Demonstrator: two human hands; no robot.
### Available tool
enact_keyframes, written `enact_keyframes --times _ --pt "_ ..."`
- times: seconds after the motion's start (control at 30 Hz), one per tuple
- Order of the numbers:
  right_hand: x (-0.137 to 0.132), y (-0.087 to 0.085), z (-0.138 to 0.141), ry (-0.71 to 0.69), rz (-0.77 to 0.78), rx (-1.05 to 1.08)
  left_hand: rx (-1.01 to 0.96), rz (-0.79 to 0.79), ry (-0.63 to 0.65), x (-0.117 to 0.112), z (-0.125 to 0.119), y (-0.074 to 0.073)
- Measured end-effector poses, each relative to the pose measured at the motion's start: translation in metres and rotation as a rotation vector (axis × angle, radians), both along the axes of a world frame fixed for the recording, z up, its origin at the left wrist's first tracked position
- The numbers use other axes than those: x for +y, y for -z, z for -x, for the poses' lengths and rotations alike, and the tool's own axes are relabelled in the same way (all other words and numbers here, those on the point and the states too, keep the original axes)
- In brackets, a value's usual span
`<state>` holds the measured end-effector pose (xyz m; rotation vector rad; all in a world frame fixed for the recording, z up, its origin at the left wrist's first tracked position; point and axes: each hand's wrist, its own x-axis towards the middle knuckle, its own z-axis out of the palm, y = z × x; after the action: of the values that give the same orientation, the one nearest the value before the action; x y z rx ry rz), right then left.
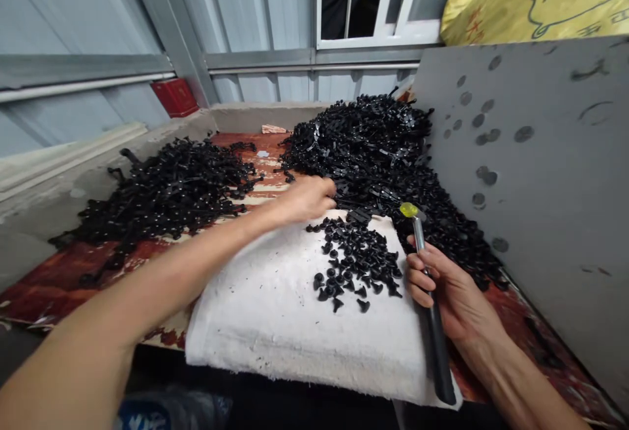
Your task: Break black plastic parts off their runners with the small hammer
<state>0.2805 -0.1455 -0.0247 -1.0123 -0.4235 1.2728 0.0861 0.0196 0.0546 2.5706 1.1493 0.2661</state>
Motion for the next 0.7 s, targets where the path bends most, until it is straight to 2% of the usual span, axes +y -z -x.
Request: enact_keyframes --times 0.03,0.07,0.13,0.27,0.43,0.57,0.63,0.7 --pt "0.000 0.002 -0.002 -0.011 0.002 0.018 0.102 -0.061 0.148 -0.009 -0.017 0.012" --pt "-0.001 0.003 -0.004 -0.021 0.004 0.033 0.148 -0.126 0.212 -0.015 -0.030 0.021" --pt "-0.002 0.005 -0.008 -0.037 0.003 0.053 0.236 -0.218 0.242 -0.023 -0.047 0.033" --pt "-0.005 0.007 -0.011 -0.053 -0.012 0.072 0.287 -0.242 0.245 -0.018 -0.055 0.037" --pt "-0.007 0.006 -0.007 -0.035 -0.017 0.059 0.169 -0.210 0.230 -0.003 -0.053 0.037" --pt "-0.007 0.005 -0.004 0.007 -0.018 0.020 -0.175 -0.076 0.169 0.005 -0.043 0.026" --pt "-0.006 0.002 -0.002 0.017 -0.020 -0.008 -0.318 0.104 0.175 0.001 -0.031 0.018" --pt "-0.005 -0.004 0.001 0.018 -0.025 -0.039 -0.381 0.341 0.208 -0.008 -0.018 0.013"
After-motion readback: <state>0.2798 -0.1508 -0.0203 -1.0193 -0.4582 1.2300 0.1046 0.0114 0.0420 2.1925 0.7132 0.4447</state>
